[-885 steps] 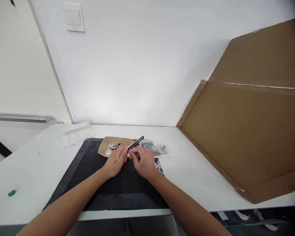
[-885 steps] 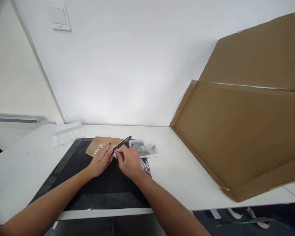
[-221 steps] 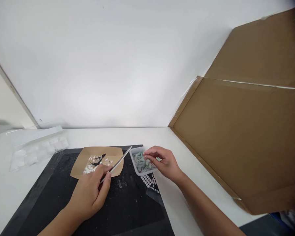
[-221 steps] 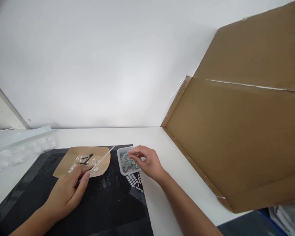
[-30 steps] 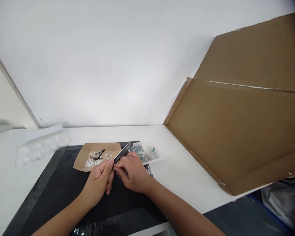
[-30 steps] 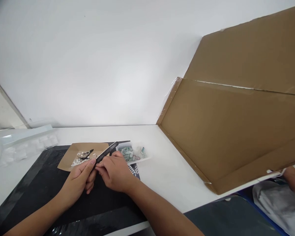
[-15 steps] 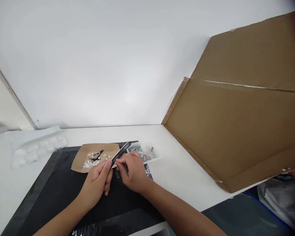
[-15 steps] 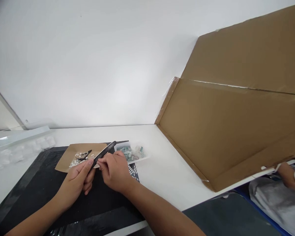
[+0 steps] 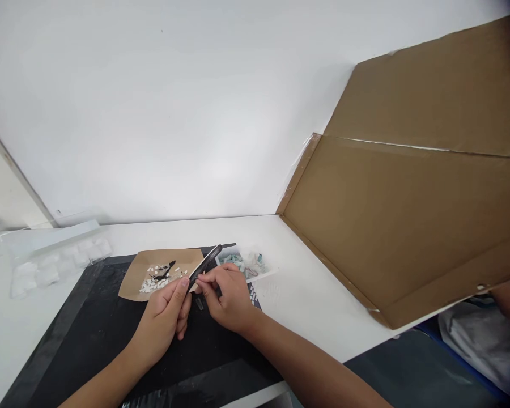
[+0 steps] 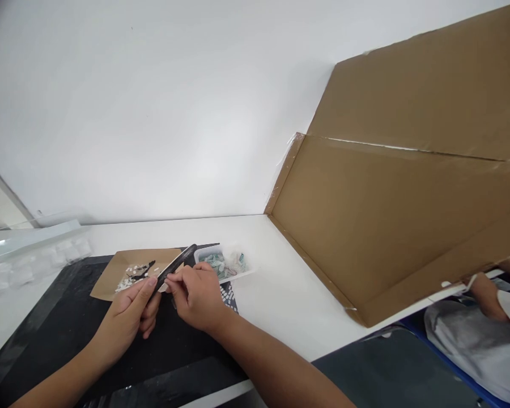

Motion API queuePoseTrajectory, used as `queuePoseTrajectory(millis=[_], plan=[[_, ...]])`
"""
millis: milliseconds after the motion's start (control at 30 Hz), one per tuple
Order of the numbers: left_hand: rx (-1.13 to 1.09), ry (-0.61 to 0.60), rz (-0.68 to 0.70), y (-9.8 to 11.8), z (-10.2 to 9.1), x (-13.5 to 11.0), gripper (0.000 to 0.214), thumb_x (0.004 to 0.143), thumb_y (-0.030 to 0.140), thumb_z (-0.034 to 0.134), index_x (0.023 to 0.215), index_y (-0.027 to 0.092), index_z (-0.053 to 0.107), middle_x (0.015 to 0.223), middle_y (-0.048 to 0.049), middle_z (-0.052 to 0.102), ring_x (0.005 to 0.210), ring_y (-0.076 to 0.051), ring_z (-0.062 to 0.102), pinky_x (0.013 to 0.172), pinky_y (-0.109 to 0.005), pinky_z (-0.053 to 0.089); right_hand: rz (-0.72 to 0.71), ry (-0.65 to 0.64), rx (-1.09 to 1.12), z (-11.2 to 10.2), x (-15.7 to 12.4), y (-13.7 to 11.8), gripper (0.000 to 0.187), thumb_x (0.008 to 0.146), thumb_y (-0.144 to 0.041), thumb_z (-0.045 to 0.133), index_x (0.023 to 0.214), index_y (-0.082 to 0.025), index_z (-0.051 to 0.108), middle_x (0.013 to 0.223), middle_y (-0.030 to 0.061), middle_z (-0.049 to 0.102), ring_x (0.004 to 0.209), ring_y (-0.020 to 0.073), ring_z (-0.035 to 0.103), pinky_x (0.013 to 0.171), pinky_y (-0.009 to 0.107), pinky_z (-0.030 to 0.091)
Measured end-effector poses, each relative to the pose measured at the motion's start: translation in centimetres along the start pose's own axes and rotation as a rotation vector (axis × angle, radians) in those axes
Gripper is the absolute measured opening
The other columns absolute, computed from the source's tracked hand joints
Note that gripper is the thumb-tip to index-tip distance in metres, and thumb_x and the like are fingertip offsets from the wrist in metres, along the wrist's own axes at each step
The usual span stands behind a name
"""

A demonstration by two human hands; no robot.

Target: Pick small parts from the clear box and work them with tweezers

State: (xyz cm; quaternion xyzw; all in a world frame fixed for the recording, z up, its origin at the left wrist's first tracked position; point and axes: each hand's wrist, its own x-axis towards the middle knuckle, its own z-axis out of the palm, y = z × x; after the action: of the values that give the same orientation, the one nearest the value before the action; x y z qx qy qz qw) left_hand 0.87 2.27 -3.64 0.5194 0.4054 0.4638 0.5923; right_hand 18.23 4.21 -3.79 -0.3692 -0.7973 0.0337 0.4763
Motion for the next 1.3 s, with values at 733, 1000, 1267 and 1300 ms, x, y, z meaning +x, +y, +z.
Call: queuePoseTrajectory(millis=[733, 1000, 1267, 1300], plan=[[-0.531, 0.426, 0.171, 2.9, -2.4, 1.5, 0.023, 0.094, 0.034, 0.061, 0.11, 0.018, 0.065, 0.056, 0.0115, 0.028, 0.04, -0.007, 0.022, 0.039, -0.017, 0.033, 1.09, 0.779, 1.088, -4.7, 2.2, 6.7, 0.02, 0.102, -0.038, 0.046, 0.09, -0.024, 0.053, 0.106, 0.0065, 0.079, 0.105, 0.0194, 0.076, 0.077, 0.029, 0.058], [-0.58, 0.38, 0.129, 2.7, -2.6, 1.7, 0.021, 0.096, 0.034, 0.06, 0.106, 0.017, 0.066, 0.056, 0.0107, 0.029, 0.041, -0.007, 0.023, 0.039, -0.018, 0.033, 1.075, 0.733, 1.249, -5.4, 2.0, 6.6, 0.034, 0.1, -0.047, 0.033, 0.102, -0.023, 0.058, 0.116, 0.0124, 0.078, 0.116, 0.0249, 0.073, 0.084, 0.04, 0.063], [-0.613, 0.391, 0.115, 3.1, -3.3, 1.9, 0.015, 0.094, 0.03, 0.063, 0.103, 0.018, 0.067, 0.053, 0.0111, 0.028, 0.041, -0.008, 0.022, 0.038, -0.018, 0.033, 1.099, 0.74, 1.38, -5.5, 2.2, 6.2, 0.045, 0.1, -0.047, 0.034, 0.118, -0.015, 0.058, 0.121, 0.02, 0.075, 0.116, 0.0277, 0.073, 0.087, 0.039, 0.063], [-0.606, 0.391, 0.116, 3.1, -3.2, 1.8, 0.016, 0.094, 0.03, 0.062, 0.104, 0.018, 0.067, 0.053, 0.011, 0.028, 0.041, -0.008, 0.022, 0.038, -0.018, 0.033, 1.103, 0.739, 1.384, -5.5, 2.3, 6.1, 0.046, 0.1, -0.047, 0.034, 0.119, -0.014, 0.058, 0.122, 0.0209, 0.074, 0.116, 0.0279, 0.073, 0.087, 0.038, 0.063]])
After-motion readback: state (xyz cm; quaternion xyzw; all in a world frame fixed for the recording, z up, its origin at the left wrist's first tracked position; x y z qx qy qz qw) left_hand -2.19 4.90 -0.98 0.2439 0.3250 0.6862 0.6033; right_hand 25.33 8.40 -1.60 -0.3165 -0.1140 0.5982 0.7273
